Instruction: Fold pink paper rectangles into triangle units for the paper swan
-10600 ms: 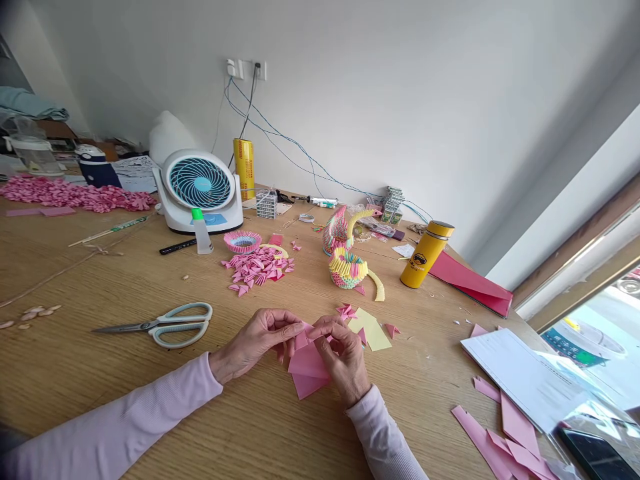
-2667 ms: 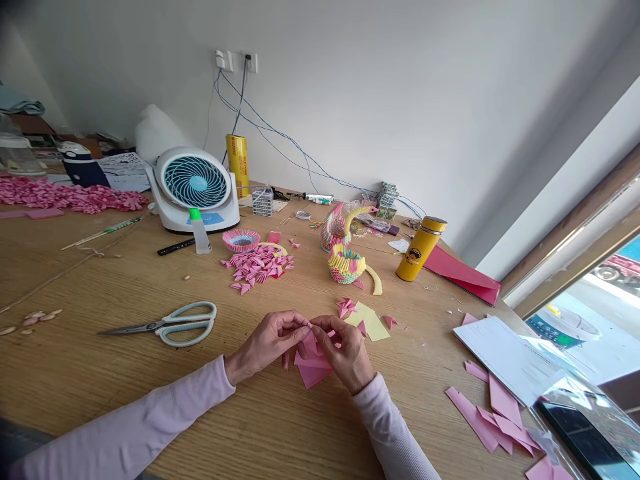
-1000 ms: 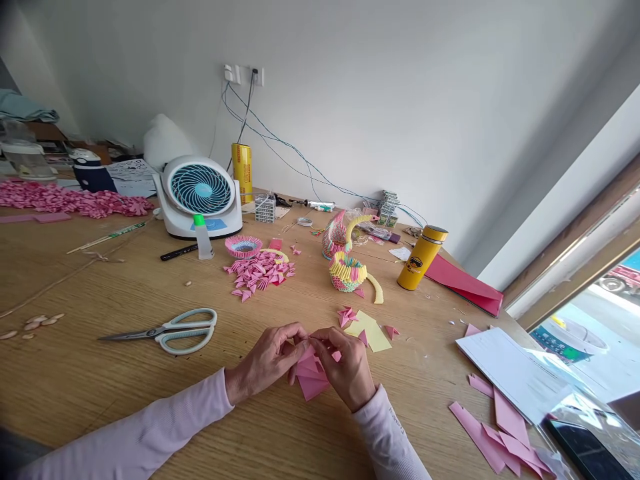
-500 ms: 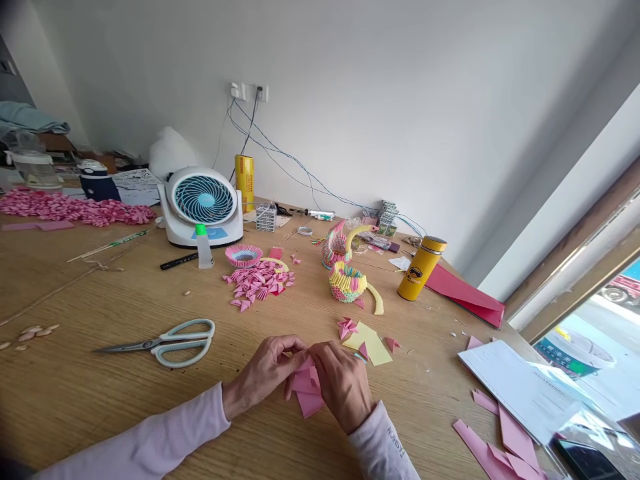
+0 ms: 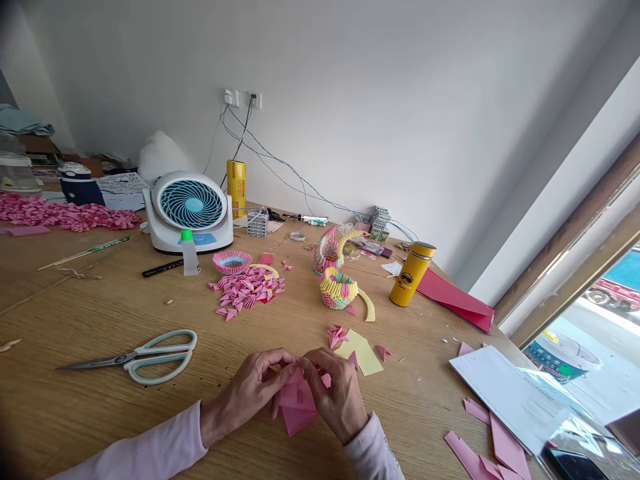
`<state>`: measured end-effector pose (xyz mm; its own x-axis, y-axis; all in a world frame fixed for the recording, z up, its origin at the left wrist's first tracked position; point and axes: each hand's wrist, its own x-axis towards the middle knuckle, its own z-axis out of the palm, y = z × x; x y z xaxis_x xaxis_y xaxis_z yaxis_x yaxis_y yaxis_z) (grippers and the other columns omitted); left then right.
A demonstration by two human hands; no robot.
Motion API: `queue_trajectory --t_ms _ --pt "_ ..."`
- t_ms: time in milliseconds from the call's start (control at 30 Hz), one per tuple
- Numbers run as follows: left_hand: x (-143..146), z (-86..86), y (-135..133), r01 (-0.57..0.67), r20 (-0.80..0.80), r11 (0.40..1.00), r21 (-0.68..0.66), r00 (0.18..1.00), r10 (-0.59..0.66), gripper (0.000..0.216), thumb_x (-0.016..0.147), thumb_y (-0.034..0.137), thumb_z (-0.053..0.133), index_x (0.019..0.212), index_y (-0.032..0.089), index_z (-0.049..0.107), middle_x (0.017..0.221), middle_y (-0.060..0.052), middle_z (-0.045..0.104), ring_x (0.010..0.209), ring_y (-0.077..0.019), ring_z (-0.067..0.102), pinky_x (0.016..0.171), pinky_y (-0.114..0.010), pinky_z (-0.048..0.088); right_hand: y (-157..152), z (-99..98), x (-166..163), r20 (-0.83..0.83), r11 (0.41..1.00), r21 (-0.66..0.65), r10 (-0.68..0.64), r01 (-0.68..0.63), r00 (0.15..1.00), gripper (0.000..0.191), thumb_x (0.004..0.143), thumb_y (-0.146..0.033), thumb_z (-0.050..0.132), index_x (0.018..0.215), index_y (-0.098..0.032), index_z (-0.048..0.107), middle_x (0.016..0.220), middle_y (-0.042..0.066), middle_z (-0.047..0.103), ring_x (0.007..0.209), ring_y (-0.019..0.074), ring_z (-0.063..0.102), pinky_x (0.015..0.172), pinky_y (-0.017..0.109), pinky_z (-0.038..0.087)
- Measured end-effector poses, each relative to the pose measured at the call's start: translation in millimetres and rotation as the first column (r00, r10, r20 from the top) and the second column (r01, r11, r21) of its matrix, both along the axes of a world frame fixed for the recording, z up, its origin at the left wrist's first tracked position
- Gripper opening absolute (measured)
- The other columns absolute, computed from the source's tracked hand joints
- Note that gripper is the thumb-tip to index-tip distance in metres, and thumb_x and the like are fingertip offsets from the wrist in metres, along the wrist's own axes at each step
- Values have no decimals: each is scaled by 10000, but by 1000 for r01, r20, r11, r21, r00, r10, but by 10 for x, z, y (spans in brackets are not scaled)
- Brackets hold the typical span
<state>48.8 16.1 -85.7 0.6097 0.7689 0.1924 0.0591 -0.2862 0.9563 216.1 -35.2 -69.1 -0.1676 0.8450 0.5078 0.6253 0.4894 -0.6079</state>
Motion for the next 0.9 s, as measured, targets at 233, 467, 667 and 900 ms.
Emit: queue_trajectory --t_ms 233,467,667,900 --pt "-6 16 -35 -54 -68 961 273 995 75 255 909 328 465 877 168 661 720 -15 679 633 -118 623 598 -166 434 71 -100 19 -159 974 -221 -79 43 984 278 890 -340 522 756 -140 661 657 55 680 572 151 622 552 234 484" --pt "11 -44 -12 -77 -41 971 224 995 89 253 907 316 465 884 167 669 729 -15 678 645 -115 609 590 -163 425 62 -71 -3 -78 984 -163 -84 70 993 227 889 -263 527 748 -155 669 650 31 680 595 142 621 589 220 462" --pt "30 -39 -21 -21 -53 1000 23 998 22 321 898 406 461 828 137 623 648 -13 632 510 -115 596 488 -176 417 66 -181 -7 100 986 -28 -159 163 982 203 910 -224 483 758 -175 608 650 9 623 591 132 571 582 214 410" --pt "20 -5 -20 4 -46 999 -32 999 -5 322 880 444 484 827 146 594 590 7 592 443 -106 553 430 -174 387 54 -174 -14 109 988 12 -155 155 982 194 912 -214 479 760 -190 598 661 4 627 586 132 574 572 216 408"
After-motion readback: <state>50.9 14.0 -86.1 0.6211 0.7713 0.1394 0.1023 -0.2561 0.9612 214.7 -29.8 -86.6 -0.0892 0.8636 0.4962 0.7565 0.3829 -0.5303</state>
